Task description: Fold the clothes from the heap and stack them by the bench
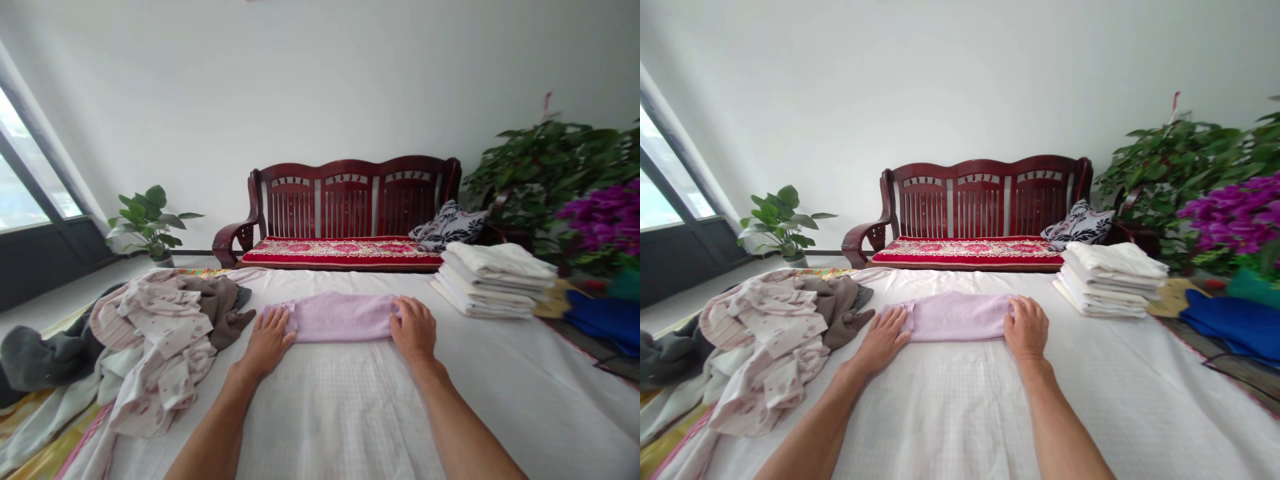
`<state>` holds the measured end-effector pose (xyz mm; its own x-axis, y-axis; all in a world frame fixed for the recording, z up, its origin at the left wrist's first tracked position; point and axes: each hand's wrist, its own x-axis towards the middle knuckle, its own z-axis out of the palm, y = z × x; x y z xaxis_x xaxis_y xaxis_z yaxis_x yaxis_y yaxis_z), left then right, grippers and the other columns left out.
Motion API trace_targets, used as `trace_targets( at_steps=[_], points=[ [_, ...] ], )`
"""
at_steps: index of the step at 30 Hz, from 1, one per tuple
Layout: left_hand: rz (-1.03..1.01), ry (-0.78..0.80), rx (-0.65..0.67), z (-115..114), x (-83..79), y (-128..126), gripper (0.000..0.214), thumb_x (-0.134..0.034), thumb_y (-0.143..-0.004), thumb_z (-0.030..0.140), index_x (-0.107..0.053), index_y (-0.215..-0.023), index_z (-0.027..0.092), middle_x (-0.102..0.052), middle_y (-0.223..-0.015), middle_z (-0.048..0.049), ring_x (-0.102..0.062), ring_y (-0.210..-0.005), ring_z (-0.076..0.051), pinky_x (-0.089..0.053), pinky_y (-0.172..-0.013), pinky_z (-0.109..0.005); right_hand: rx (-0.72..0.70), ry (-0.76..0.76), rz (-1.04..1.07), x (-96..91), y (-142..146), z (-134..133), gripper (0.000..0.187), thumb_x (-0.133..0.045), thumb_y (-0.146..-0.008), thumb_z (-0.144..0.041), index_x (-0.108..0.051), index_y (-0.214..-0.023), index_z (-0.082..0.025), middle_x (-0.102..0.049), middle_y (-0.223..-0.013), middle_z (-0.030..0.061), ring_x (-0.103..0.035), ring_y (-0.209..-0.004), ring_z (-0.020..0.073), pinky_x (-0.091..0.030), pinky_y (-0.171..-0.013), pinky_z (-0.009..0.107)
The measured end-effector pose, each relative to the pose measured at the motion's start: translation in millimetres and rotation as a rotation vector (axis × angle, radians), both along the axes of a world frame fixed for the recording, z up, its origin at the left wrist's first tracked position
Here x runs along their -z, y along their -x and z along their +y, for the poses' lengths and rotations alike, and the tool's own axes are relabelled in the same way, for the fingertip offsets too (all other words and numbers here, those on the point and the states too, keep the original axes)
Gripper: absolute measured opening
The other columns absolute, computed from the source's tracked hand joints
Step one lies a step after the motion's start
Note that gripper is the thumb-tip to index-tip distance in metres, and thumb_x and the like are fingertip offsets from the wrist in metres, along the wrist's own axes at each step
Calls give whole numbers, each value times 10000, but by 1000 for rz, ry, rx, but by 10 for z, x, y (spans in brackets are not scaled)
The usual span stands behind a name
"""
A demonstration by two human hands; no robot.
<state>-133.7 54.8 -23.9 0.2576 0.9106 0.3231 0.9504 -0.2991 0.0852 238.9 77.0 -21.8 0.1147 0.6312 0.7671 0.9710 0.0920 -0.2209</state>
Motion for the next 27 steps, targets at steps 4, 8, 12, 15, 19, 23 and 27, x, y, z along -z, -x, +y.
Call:
trace_targets(
  at_steps=[4,8,12,15,19,23,27],
  points=[
    [-40,-1,31,-52,-114,-1,483,-469,-968,418,-512,-1421,257,-496,-1501,-75,-391,-1419,-280,-259,-1168,-499,-98,27,17,-30,51,-25,297,-534,-825,-214,-679,-1084,-211,-671,-1216,76,-509,-1217,266,-372,-1040,414],
    [-88,-47,11,-86,-246,-66,383,-646,-855,418,-675,-1209,273,-644,-1294,-76,-555,-1212,-277,-386,-1053,-417,-246,64,-2,-52,153,-45,255,-539,-823,-199,-706,-1014,-223,-697,-1160,57,-528,-1207,253,-359,-1073,411],
    [-109,-40,-45,-91,-260,-149,195,-622,-871,341,-716,-1020,258,-671,-1062,-57,-601,-1009,-234,-445,-909,-355,-305,100,-8,-46,216,-45,239,-539,-802,-161,-731,-932,-220,-716,-1088,55,-556,-1148,252,-394,-1042,405],
    [-136,-45,-37,-78,-235,-143,160,-553,-914,292,-701,-950,244,-671,-1016,-49,-600,-980,-217,-443,-855,-318,-321,110,8,-39,214,-38,249,-524,-791,-133,-737,-896,-210,-725,-1051,58,-581,-1089,244,-424,-1002,393],
    [-250,-53,-88,-82,-232,-76,138,-523,-916,258,-659,-918,234,-674,-955,-25,-617,-892,-187,-433,-759,-277,-319,130,27,-25,198,-24,265,-510,-784,-117,-740,-881,-206,-732,-1024,51,-603,-1032,234,-441,-965,378],
    [-242,-26,25,-102,-249,-44,95,-566,-875,253,-657,-873,229,-667,-927,-23,-616,-903,-189,-441,-796,-277,-305,145,21,-10,199,-13,266,-509,-786,-119,-742,-877,-209,-733,-1024,51,-603,-1018,234,-440,-950,378],
    [-338,-17,-8,-93,-264,-23,223,-490,-938,354,-679,-956,237,-682,-983,-35,-626,-943,-199,-461,-855,-295,-305,133,14,-8,200,-19,271,-503,-787,-113,-739,-880,-209,-732,-1019,46,-602,-1012,234,-440,-947,376]
  ],
)
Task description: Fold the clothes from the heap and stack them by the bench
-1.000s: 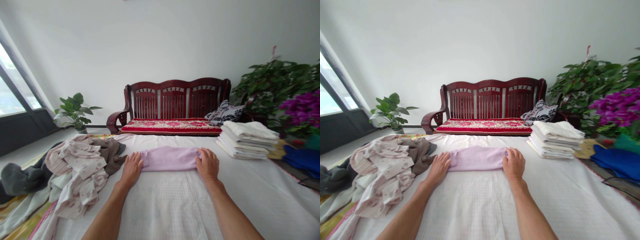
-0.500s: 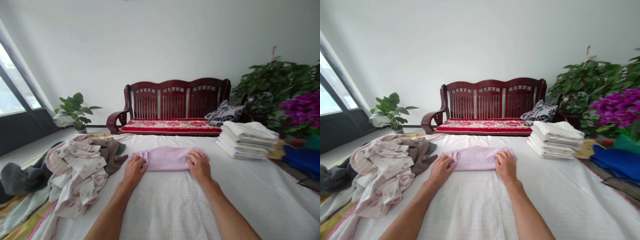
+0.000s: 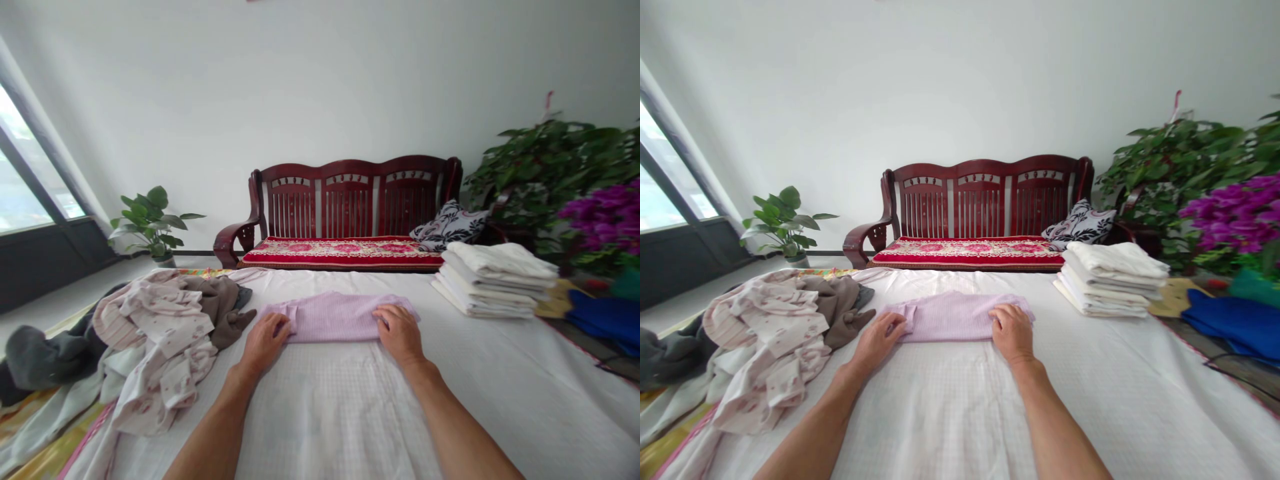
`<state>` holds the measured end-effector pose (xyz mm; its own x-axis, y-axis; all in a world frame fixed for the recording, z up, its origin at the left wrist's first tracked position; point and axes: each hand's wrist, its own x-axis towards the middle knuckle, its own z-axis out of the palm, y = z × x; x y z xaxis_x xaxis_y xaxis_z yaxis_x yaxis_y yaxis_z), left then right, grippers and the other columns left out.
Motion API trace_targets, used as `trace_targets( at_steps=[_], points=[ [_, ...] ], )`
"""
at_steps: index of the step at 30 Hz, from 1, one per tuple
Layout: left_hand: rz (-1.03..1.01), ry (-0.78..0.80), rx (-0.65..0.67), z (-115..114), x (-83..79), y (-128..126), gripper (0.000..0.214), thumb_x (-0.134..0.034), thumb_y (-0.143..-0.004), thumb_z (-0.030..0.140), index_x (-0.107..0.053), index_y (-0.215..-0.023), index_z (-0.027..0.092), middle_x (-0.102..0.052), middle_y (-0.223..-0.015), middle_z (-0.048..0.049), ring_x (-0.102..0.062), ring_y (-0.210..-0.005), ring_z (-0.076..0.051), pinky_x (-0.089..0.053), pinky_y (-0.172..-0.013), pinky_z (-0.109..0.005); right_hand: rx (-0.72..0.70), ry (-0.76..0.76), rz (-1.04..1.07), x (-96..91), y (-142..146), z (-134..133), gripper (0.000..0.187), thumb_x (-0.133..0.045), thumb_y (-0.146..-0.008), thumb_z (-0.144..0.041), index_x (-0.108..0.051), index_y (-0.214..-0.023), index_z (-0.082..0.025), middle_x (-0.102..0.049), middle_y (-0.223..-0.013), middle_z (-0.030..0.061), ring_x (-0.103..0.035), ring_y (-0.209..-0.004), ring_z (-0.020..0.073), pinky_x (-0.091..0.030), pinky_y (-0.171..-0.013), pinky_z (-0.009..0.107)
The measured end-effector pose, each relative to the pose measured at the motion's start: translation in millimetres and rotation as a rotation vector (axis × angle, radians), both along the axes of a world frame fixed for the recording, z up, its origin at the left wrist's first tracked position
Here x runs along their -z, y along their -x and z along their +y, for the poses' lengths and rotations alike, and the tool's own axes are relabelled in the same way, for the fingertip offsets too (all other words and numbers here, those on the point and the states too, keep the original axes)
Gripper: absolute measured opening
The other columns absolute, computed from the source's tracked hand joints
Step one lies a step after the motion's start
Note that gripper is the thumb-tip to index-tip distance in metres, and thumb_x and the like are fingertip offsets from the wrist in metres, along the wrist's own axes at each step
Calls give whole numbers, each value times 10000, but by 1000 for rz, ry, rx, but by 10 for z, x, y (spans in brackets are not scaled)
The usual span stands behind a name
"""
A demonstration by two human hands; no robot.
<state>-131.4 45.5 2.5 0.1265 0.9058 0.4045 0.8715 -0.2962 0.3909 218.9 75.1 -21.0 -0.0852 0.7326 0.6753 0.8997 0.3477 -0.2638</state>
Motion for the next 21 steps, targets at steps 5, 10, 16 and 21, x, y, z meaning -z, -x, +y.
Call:
trace_targets(
  at_steps=[5,10,16,21],
  points=[
    [-22,-32,-417,45,4,144,331,-425,-943,290,-642,-1176,197,-667,-1167,-109,-608,-1086,-264,-462,-882,-349,-32,-9,16,-33,57,-33,287,-501,-790,-112,-730,-929,-213,-727,-1040,57,-603,-1042,242,-442,-958,394],
    [-37,174,-526,109,56,291,456,-502,-896,339,-568,-1305,147,-653,-1235,-182,-641,-1078,-302,-467,-780,-344,-214,24,12,-89,269,-95,291,-532,-820,-142,-721,-1029,-217,-719,-1109,68,-598,-1098,245,-427,-1020,428],
    [-531,265,-339,183,6,367,351,-673,-678,334,-717,-964,136,-733,-832,-72,-674,-836,-265,-458,-668,-285,-405,130,-29,-141,601,-249,374,-594,-799,-134,-691,-1150,-221,-674,-1256,82,-585,-1176,244,-430,-1042,438],
    [-670,258,-262,194,-99,285,302,-629,-645,313,-726,-850,114,-648,-625,-10,-602,-596,-179,-408,-525,-237,-458,164,-54,-147,730,-307,379,-610,-809,-156,-684,-1173,-228,-667,-1273,81,-575,-1202,248,-423,-1056,457]
  ],
)
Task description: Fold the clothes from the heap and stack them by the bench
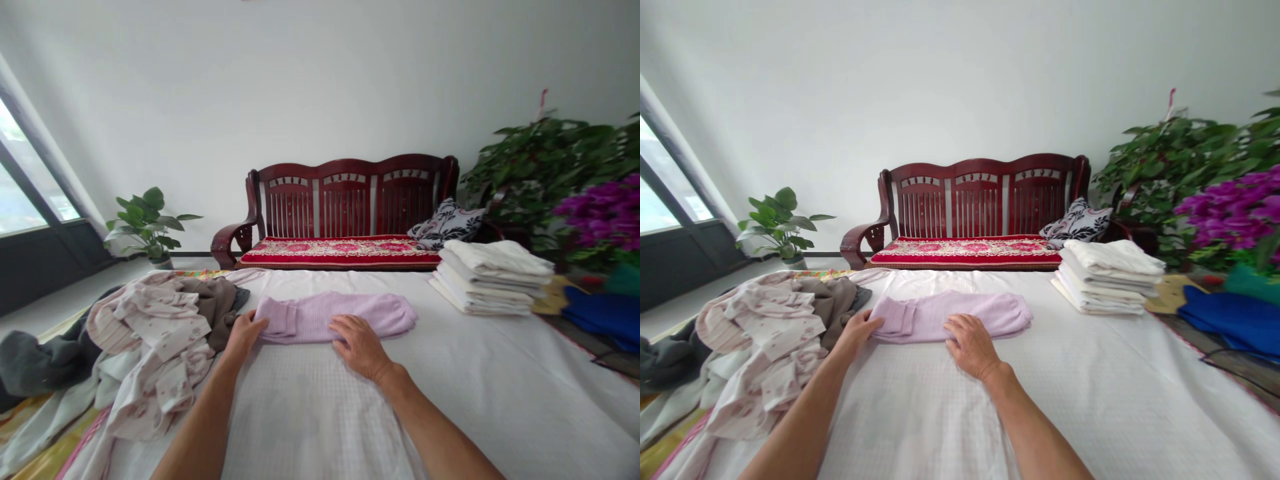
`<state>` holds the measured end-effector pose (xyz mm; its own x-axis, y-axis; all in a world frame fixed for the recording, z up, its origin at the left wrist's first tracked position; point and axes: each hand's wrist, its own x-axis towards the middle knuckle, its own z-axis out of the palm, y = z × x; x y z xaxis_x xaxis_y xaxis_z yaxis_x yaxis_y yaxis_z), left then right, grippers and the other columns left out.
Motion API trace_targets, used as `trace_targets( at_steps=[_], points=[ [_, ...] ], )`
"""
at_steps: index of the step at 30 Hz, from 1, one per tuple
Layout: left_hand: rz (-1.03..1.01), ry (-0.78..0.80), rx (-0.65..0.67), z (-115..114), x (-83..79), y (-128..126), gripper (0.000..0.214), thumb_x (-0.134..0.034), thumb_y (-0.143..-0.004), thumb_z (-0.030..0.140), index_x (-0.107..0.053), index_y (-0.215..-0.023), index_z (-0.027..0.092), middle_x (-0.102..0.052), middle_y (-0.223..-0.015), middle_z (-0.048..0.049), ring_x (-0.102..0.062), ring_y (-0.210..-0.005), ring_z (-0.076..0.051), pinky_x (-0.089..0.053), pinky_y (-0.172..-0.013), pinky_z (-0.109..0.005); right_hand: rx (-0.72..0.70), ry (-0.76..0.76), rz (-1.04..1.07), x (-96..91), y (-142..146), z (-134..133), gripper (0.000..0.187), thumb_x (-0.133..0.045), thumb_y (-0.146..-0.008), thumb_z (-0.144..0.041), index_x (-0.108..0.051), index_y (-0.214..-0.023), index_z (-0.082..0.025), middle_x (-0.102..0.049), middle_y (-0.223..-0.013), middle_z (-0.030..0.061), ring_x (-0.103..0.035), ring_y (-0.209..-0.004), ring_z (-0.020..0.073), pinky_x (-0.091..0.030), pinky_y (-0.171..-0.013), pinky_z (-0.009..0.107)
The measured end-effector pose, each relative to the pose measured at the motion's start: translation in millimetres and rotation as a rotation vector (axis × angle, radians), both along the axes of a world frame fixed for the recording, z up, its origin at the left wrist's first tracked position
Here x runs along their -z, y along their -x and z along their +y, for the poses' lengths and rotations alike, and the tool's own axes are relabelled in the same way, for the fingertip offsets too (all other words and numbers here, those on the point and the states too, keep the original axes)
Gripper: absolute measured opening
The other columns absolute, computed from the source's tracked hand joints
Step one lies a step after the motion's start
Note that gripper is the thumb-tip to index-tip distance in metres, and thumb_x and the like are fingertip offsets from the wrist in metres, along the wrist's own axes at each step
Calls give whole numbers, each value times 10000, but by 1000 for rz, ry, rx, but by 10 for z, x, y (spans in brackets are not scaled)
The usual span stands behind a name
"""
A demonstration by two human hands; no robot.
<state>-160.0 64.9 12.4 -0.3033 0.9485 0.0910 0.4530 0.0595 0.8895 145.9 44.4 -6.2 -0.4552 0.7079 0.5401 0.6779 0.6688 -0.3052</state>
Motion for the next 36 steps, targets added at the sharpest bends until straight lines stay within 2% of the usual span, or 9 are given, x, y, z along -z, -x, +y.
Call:
trace_targets(
  at_steps=[6,12,19,22,25,27,31,36],
  points=[
    [-35,-61,-33,29,-151,-142,509,-608,-631,229,-689,-1115,95,-644,-649,11,-583,-577,-142,-408,-517,-212,-2,15,25,-10,7,-2,369,-608,-826,-171,-675,-1185,-223,-664,-1280,85,-572,-1207,247,-422,-1056,452],
    [231,-85,-92,45,-288,-360,602,-629,-702,239,-586,-1293,132,-672,-821,-11,-623,-707,-161,-439,-617,-244,-25,42,23,-17,34,-35,415,-612,-826,-191,-646,-1239,-203,-642,-1316,90,-550,-1232,245,-394,-1085,453],
    [467,-183,-26,-24,-390,-816,578,-600,-772,227,-524,-1342,168,-653,-982,-49,-640,-878,-207,-459,-731,-291,-46,67,62,39,45,-16,544,-586,-838,-204,-527,-1379,-183,-643,-1305,102,-553,-1217,248,-396,-1080,455],
    [421,-191,52,-32,-359,-1071,588,-632,-772,230,-523,-1346,164,-642,-1033,-68,-639,-857,-195,-476,-741,-296,14,105,148,57,34,17,536,-544,-871,-219,-493,-1403,-180,-659,-1280,107,-579,-1188,245,-416,-1056,454],
    [196,-148,213,-39,-302,-1269,605,-661,-794,340,-514,-1351,154,-653,-1035,-67,-636,-736,-150,-492,-670,-270,124,163,262,60,10,53,470,-438,-935,-249,-495,-1397,-186,-698,-1205,94,-616,-1126,235,-445,-1015,428],
    [76,-159,259,-38,-256,-1303,537,-619,-835,400,-553,-1308,154,-680,-989,-56,-643,-724,-145,-500,-660,-263,209,204,304,55,-7,70,453,-354,-975,-279,-510,-1388,-176,-711,-1174,97,-627,-1107,234,-454,-992,404],
    [71,-280,138,-3,-102,-1115,343,-537,-881,333,-666,-1150,165,-728,-961,-63,-673,-882,-191,-511,-824,-315,310,225,255,31,-21,76,479,-298,-995,-298,-526,-1380,-126,-689,-1220,139,-616,-1122,250,-437,-988,386],
    [96,-278,94,31,184,-813,310,-525,-862,249,-698,-1109,180,-729,-1084,-87,-680,-987,-216,-519,-899,-361,400,266,131,-49,28,59,466,-344,-993,-328,-545,-1375,-151,-731,-1058,131,-637,-1029,258,-435,-931,373]
  ],
)
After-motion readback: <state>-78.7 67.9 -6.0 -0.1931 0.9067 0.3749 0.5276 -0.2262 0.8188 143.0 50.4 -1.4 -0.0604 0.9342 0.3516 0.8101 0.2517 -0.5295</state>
